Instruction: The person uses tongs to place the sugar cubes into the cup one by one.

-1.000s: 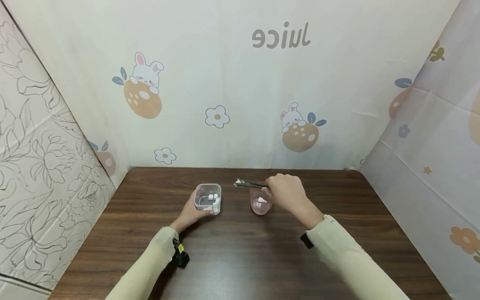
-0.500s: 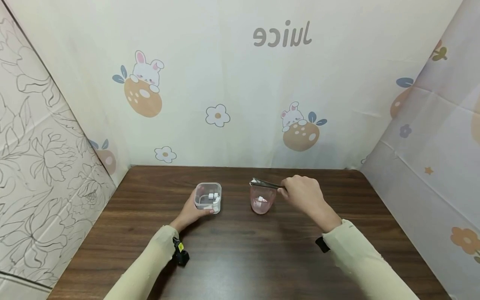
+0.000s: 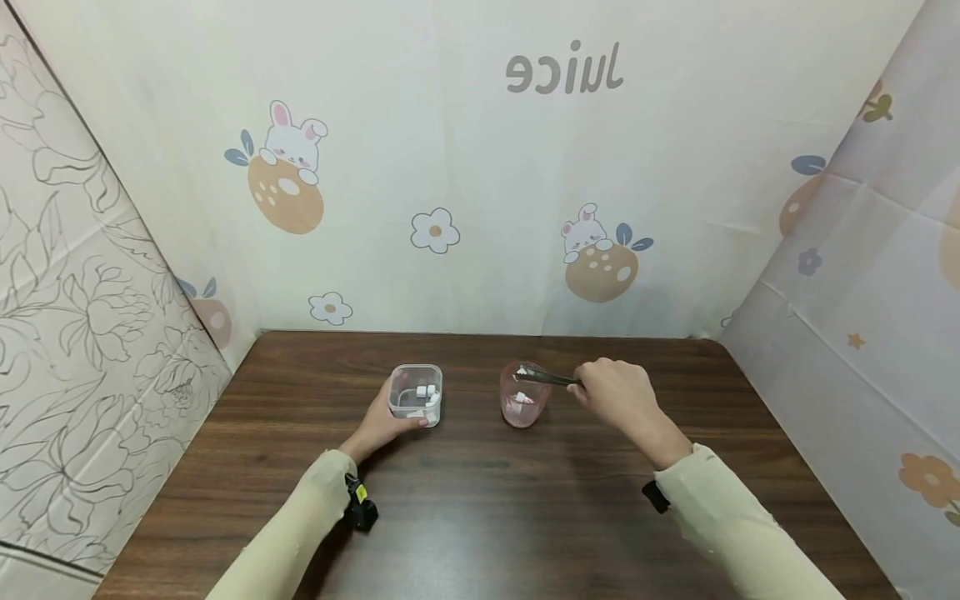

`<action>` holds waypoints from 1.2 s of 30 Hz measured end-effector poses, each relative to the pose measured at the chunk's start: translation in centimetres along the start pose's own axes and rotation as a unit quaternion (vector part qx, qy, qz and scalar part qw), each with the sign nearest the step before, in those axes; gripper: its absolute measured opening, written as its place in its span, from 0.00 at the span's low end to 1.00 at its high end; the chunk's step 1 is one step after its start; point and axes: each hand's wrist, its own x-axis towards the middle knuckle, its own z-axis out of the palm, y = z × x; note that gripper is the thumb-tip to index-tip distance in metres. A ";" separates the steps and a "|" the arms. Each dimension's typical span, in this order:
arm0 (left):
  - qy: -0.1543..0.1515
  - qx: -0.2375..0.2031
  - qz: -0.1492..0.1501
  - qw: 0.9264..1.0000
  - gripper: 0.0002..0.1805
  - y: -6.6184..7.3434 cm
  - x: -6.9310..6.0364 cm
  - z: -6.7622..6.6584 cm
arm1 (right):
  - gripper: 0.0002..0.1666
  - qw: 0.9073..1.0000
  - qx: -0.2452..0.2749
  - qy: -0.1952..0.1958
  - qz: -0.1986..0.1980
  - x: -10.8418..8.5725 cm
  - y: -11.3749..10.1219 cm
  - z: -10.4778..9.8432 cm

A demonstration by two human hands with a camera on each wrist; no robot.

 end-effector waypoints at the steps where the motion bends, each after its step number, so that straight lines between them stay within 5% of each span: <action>1: 0.001 0.001 0.000 1.000 0.54 0.0 0.0 0.0 | 0.11 1.000 -0.003 0.001 -0.001 0.0 0.0 0.1; 7: 0.004 0.009 0.000 1.000 0.56 -0.3 0.1 0.1 | 0.10 1.000 -0.008 -0.003 -0.011 0.2 0.0 1.0; 16: 0.022 0.020 -0.015 0.999 0.58 -3.9 1.1 0.6 | 0.07 0.999 -0.013 -0.031 -0.004 0.8 0.0 1.7; 20: 0.025 0.021 -0.013 0.999 0.58 -3.6 1.0 0.6 | 0.09 0.999 -0.016 -0.035 -0.008 1.1 -0.1 1.7; 29: 0.007 0.010 -0.003 1.000 0.55 -0.1 -0.1 0.1 | 0.10 0.999 -0.025 -0.043 -0.018 2.0 -0.2 2.4; 33: 0.011 0.006 -0.003 1.000 0.55 -0.3 -0.1 0.1 | 0.10 0.998 -0.026 -0.053 -0.014 2.6 -0.3 2.7; 36: 0.017 0.017 -0.013 1.000 0.57 -1.7 0.4 0.3 | 0.11 0.998 -0.026 -0.057 -0.012 2.9 -0.4 2.8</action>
